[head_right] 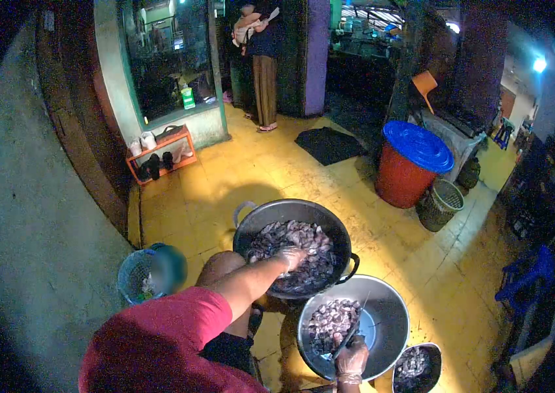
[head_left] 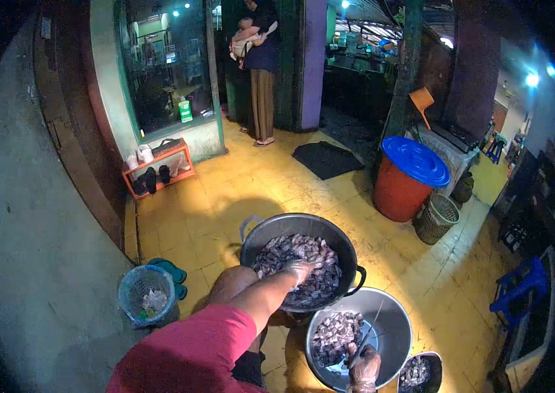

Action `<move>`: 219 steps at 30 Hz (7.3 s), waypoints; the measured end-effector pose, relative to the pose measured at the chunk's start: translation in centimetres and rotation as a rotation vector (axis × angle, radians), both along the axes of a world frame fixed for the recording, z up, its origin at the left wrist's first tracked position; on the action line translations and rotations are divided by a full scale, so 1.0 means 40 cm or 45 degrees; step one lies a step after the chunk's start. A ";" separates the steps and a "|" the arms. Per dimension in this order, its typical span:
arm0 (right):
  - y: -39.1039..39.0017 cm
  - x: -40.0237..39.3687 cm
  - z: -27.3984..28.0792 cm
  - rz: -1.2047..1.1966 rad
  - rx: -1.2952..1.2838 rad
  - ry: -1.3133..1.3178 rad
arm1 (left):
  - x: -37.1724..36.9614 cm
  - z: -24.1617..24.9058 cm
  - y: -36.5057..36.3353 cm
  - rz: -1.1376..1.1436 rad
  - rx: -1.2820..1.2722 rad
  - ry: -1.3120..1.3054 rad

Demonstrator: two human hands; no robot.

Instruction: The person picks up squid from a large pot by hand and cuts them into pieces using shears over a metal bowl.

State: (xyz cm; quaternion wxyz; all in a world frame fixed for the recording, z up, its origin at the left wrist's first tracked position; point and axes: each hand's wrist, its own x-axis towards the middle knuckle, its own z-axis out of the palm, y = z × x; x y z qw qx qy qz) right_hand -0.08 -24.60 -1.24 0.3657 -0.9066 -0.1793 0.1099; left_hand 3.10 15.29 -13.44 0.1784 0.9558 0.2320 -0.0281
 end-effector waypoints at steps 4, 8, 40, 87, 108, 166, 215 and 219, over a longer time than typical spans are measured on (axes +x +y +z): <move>-0.010 0.006 -0.026 0.055 0.082 -0.059 | -0.011 0.075 -0.031 -0.176 0.078 0.014; -0.004 -0.008 0.034 0.078 0.133 0.061 | 0.039 0.180 -0.075 -0.124 -0.241 -0.224; 0.017 -0.032 0.024 0.120 0.560 0.515 | -0.035 0.361 -0.389 -0.546 -1.757 -0.555; 0.007 -0.028 0.067 0.239 0.322 0.651 | -0.034 0.373 -0.376 -0.345 -1.949 -0.400; 0.032 -0.052 0.050 -0.036 0.036 0.491 | -0.057 0.374 -0.426 -0.512 -1.106 -0.308; 0.023 -0.013 0.097 -0.132 0.124 0.373 | 0.158 0.038 0.084 0.087 -0.098 -0.273; -0.154 0.105 0.187 -0.456 0.924 0.535 | -0.020 -0.381 -0.664 -0.878 -0.125 0.913; -0.149 0.079 0.199 -0.471 0.890 0.511 | -0.017 -0.365 -0.637 -0.999 -0.081 0.929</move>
